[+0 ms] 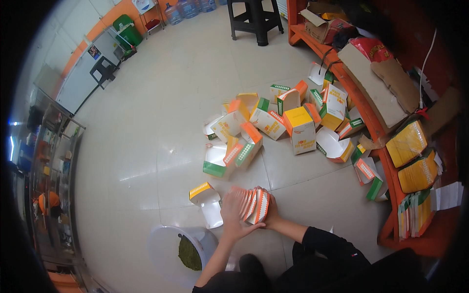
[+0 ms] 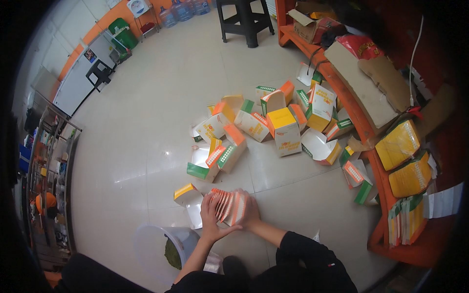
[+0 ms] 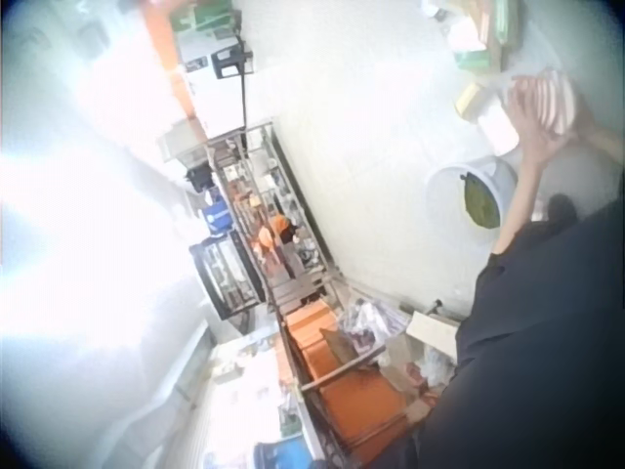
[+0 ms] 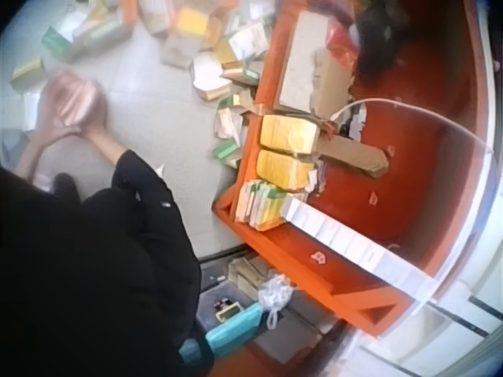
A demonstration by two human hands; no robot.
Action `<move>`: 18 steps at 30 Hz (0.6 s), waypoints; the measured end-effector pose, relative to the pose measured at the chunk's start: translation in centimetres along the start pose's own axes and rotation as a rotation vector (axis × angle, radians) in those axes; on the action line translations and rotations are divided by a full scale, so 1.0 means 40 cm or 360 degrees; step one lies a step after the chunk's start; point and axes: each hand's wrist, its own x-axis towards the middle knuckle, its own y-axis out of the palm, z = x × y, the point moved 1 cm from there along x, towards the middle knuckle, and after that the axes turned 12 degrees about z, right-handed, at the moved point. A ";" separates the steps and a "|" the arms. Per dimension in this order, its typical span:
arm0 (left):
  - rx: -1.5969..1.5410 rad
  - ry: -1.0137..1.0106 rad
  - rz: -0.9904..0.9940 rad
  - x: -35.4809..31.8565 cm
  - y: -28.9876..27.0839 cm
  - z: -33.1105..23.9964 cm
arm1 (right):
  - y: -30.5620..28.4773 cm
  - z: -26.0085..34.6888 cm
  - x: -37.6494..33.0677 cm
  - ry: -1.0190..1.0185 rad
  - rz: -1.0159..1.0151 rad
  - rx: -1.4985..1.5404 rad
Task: The person assembles small cardboard boxes by folding and interlocking their flaps. They repeatedly pick up flat pieces, fold them into box shapes, and place the finished boxes on the floor.
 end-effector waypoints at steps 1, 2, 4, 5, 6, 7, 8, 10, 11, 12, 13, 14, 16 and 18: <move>-0.0004 -0.0027 -0.0034 -0.001 0.002 0.000 | -0.023 0.006 0.007 0.0113 0.0161 0.0028; -0.0009 -0.0060 -0.0065 -0.002 0.006 0.003 | -0.060 0.014 0.003 0.0111 0.0303 0.0057; -0.0205 0.0109 -0.0061 -0.003 0.009 0.018 | -0.143 0.016 0.005 0.0096 0.0713 -0.0005; -0.0324 0.0207 -0.0090 -0.007 0.010 0.024 | -0.204 0.000 0.001 0.0188 0.0890 0.0024; -0.0273 0.0196 0.0007 -0.009 0.015 0.030 | -0.254 -0.013 0.005 0.0348 0.1116 0.0001; -0.0245 0.0202 0.0084 -0.012 0.018 0.035 | -0.291 -0.019 0.018 0.0419 0.1147 -0.0081; -0.0217 0.0213 0.0165 -0.011 0.022 0.039 | -0.328 -0.029 0.031 0.0579 0.1244 -0.0234; -0.0156 0.0251 0.0214 -0.003 0.020 0.050 | -0.399 -0.028 0.062 0.0103 0.0887 -0.0020; -0.0114 0.0278 0.0209 0.002 0.020 0.054 | -0.426 -0.022 0.075 -0.0122 0.0697 0.0067; -0.0122 0.0311 0.0241 0.009 0.022 0.057 | -0.439 -0.012 0.088 -0.0272 0.0704 0.0095; -0.0117 0.0353 0.0245 0.016 0.025 0.059 | -0.441 0.002 0.103 -0.0422 0.0689 0.0119; -0.0112 0.0394 0.0251 0.021 0.027 0.060 | -0.441 0.016 0.113 -0.0603 0.0675 0.0155; -0.0139 0.0349 0.0231 0.025 0.029 0.062 | -0.431 0.031 0.126 -0.0756 0.0719 -0.0031; -0.0169 0.0318 0.0187 0.025 0.034 0.058 | -0.408 0.032 0.129 -0.0903 0.0695 -0.0223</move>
